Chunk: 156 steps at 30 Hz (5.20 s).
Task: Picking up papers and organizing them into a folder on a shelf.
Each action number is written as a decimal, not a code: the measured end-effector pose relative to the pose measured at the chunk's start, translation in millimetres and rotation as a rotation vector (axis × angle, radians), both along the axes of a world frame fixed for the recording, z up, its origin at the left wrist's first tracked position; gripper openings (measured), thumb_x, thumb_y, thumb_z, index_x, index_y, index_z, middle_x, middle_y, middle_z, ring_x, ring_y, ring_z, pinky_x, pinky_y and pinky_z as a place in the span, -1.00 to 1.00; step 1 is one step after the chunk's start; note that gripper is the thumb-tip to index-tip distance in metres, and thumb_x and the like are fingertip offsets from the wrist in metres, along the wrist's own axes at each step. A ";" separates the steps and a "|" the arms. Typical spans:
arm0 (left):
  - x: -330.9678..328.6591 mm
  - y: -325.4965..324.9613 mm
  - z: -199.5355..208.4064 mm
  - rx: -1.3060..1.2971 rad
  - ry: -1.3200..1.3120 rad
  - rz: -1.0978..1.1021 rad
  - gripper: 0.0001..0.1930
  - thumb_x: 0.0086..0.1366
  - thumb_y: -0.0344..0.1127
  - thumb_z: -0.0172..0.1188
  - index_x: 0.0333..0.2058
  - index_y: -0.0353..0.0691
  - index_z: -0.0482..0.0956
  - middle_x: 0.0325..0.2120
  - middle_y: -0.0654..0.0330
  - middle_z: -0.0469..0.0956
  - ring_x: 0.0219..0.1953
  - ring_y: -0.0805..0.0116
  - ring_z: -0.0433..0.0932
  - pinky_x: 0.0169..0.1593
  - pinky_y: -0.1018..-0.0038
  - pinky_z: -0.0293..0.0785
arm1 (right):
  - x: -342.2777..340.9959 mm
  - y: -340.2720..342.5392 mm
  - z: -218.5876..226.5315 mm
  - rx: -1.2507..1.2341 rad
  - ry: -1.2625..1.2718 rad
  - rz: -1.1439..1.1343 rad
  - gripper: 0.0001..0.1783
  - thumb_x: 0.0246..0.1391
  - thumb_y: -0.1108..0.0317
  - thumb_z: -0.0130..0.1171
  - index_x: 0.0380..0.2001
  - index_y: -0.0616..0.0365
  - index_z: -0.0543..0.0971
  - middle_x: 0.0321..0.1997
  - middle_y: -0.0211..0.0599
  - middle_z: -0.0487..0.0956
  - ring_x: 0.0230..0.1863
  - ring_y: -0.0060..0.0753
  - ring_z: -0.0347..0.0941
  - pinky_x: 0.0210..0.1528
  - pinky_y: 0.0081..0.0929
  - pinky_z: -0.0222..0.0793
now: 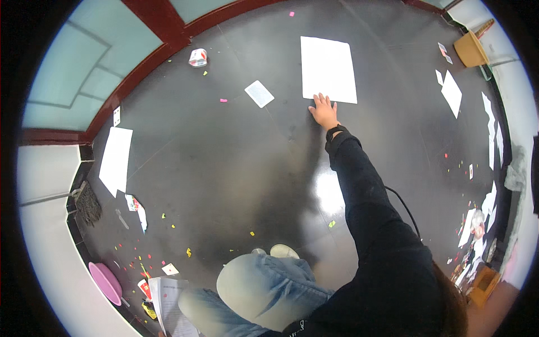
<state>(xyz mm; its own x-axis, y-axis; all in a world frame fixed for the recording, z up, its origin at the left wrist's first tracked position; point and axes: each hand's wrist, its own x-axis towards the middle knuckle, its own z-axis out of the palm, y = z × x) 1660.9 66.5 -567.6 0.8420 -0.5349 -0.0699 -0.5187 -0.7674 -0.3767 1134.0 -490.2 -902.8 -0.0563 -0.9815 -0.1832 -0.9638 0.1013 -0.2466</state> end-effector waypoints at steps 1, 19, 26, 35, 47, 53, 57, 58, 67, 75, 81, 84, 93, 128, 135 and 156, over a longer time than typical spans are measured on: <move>-4.1 -5.2 3.5 0.013 0.001 -0.012 -0.76 0.01 -0.38 -0.06 -0.40 -0.36 0.53 -0.55 -0.09 0.51 -0.55 0.02 0.50 -0.50 0.26 0.38 | -3.3 4.0 0.2 -0.005 0.023 0.053 -0.42 0.01 0.09 -0.13 0.10 0.05 0.13 0.22 -0.23 0.02 0.25 -0.12 -0.18 0.20 0.00 -0.29; 1.5 -41.9 -3.8 -0.202 0.149 -0.129 -0.59 0.19 -0.19 -0.21 -0.38 -0.48 0.47 -0.51 -0.19 0.48 -0.47 -0.06 0.48 -0.38 0.24 0.37 | -77.3 -37.4 -2.3 0.028 -0.132 -0.998 -0.34 -0.29 0.07 0.24 -0.09 0.14 0.33 -0.01 0.02 0.20 0.04 -0.03 0.11 -0.01 -0.13 0.13; 28.4 -25.0 -10.9 0.006 0.061 -0.057 -0.67 0.13 -0.29 -0.18 -0.43 -0.46 0.48 -0.48 -0.18 0.48 -0.47 -0.06 0.48 -0.39 0.23 0.37 | -135.3 -21.5 -53.9 -0.339 -0.709 -0.913 -0.86 -0.28 0.42 0.15 -0.58 0.16 0.40 -0.47 -0.34 0.45 -0.44 -0.39 0.36 -0.29 -0.50 0.30; 4.5 -15.8 -3.1 -0.057 0.022 -0.140 -0.73 0.09 -0.33 -0.09 -0.35 -0.38 0.50 -0.46 -0.11 0.50 -0.43 -0.01 0.50 -0.38 0.26 0.39 | -86.7 -38.9 -19.5 -0.290 -1.685 -1.074 -0.64 -0.09 0.41 0.07 -0.14 0.17 0.40 -0.13 -0.27 0.41 -0.02 -0.38 0.21 -0.05 -0.47 0.11; 31.8 18.3 -13.6 -0.135 -0.019 -0.043 -0.72 0.07 -0.25 0.01 -0.39 -0.38 0.53 -0.52 -0.05 0.53 -0.52 0.11 0.53 -0.46 0.30 0.43 | -61.7 66.5 187.5 -0.697 -0.029 0.082 -0.76 -0.10 0.42 -0.01 -0.30 0.27 0.45 -0.03 -0.21 0.33 0.04 -0.21 0.19 0.09 -0.29 0.00; 57.9 32.3 -43.5 -0.117 -0.072 -0.289 -0.69 0.03 -0.24 0.06 -0.40 -0.45 0.52 -0.61 -0.07 0.51 -0.62 0.10 0.51 -0.59 0.32 0.39 | -87.0 198.5 190.2 -0.524 0.303 0.201 -0.94 -0.20 0.49 0.02 -0.58 0.24 0.39 0.05 -0.33 0.26 0.12 -0.26 0.08 0.13 -0.18 -0.12; 53.6 31.7 -39.1 -0.187 -0.031 -0.240 -0.73 0.03 -0.32 0.04 -0.35 -0.43 0.51 -0.61 -0.08 0.51 -0.62 0.10 0.51 -0.57 0.32 0.40 | -97.6 263.6 208.9 -0.419 0.249 0.075 -0.91 -0.20 0.51 0.03 -0.52 0.27 0.43 0.02 -0.35 0.28 0.12 -0.30 0.08 0.14 -0.14 -0.18; 58.1 37.9 -39.3 -0.184 -0.060 -0.239 -0.75 0.03 -0.35 0.03 -0.36 -0.41 0.51 -0.61 -0.08 0.51 -0.61 0.10 0.51 -0.56 0.32 0.41 | -99.9 274.3 216.7 -0.420 0.254 0.073 -0.91 -0.20 0.51 0.03 -0.52 0.27 0.43 0.02 -0.35 0.28 0.12 -0.30 0.08 0.14 -0.14 -0.18; 76.6 85.6 -49.1 -0.449 -0.029 -0.173 -0.77 0.04 -0.34 0.06 -0.29 -0.24 0.48 -0.49 -0.06 0.50 -0.45 -0.07 0.45 -0.40 0.19 0.32 | -83.5 271.4 338.0 -0.594 -0.309 0.078 -0.66 -0.21 0.58 0.00 -0.25 0.14 0.42 -0.27 -0.24 0.46 -0.24 -0.27 0.40 -0.17 -0.50 0.26; 53.6 109.7 -14.9 -0.626 -0.036 -0.125 -0.78 0.04 -0.41 0.05 -0.27 -0.24 0.49 -0.42 -0.01 0.51 -0.40 0.05 0.48 -0.34 0.33 0.33 | -13.8 257.6 405.3 -0.270 -0.683 0.096 -0.48 -0.20 0.49 0.09 -0.05 0.13 0.32 -0.43 -0.26 0.53 -0.43 -0.52 0.41 -0.28 -0.59 0.29; 74.3 127.5 -21.5 -0.856 0.031 -0.296 -0.79 0.02 -0.48 0.05 -0.29 -0.30 0.48 -0.44 0.01 0.51 -0.43 0.17 0.49 -0.31 0.41 0.35 | 59.5 252.2 445.3 -0.067 -0.706 0.356 -0.77 -0.16 0.39 0.11 -0.35 0.22 0.52 -0.47 -0.35 0.52 -0.45 -0.54 0.40 -0.30 -0.64 0.29; 66.8 114.4 -17.0 -1.022 0.210 -0.331 -0.74 -0.07 -0.60 0.02 -0.32 -0.34 0.49 -0.40 0.03 0.51 -0.34 0.14 0.48 -0.21 0.40 0.35 | 85.3 235.1 448.4 -0.423 -0.519 0.321 -0.75 -0.12 0.39 0.10 -0.31 0.22 0.51 -0.43 -0.30 0.54 -0.40 -0.55 0.43 -0.31 -0.61 0.31; -11.4 27.1 40.6 -1.328 0.569 -0.665 -0.75 -0.22 -0.66 0.04 -0.48 -0.24 0.52 -0.22 0.19 0.46 -0.31 0.31 0.48 -0.24 0.53 0.36 | 282.4 327.9 448.9 -0.196 -0.952 0.896 -0.82 -0.11 0.56 -0.03 -0.38 0.27 0.52 -0.34 -0.38 0.54 -0.28 -0.64 0.37 -0.18 -0.67 0.25; 76.1 68.8 35.2 -1.326 0.238 -0.340 -0.76 -0.17 -0.66 0.02 -0.45 -0.29 0.50 -0.45 0.14 0.47 -0.37 0.26 0.46 -0.24 0.53 0.34 | 439.4 273.0 431.9 0.788 -1.059 1.286 -0.81 -0.16 0.53 0.09 -0.36 0.26 0.51 -0.30 -0.24 0.52 -0.23 -0.46 0.41 -0.12 -0.55 0.27; 111.3 74.6 60.1 -1.060 -0.163 0.147 -0.67 -0.18 -0.70 -0.05 -0.34 -0.36 0.45 -0.38 0.08 0.45 -0.30 0.29 0.42 -0.16 0.49 0.30 | 590.0 151.2 225.4 0.990 -1.100 1.025 -0.75 -0.08 0.43 0.06 -0.25 0.23 0.45 -0.22 -0.27 0.48 -0.17 -0.47 0.40 -0.09 -0.52 0.27; 166.7 -17.4 48.4 -0.437 -0.488 0.303 -0.62 -0.22 -0.72 0.02 -0.32 -0.28 0.48 -0.21 0.12 0.42 -0.16 0.20 0.41 -0.11 0.39 0.35 | 763.2 -91.2 4.3 -0.002 -0.042 0.327 -0.37 -0.29 0.16 0.26 -0.14 0.21 0.29 -0.07 -0.02 0.30 0.03 -0.06 0.14 0.00 -0.17 0.07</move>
<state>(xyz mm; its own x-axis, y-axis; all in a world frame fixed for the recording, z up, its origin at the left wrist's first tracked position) 1827.6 49.1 -519.2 0.8386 -0.1657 0.5189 -0.1099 -0.9845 -0.1367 1897.2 -581.4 -898.5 0.2699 -0.9465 -0.1769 -0.9340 -0.2127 -0.2869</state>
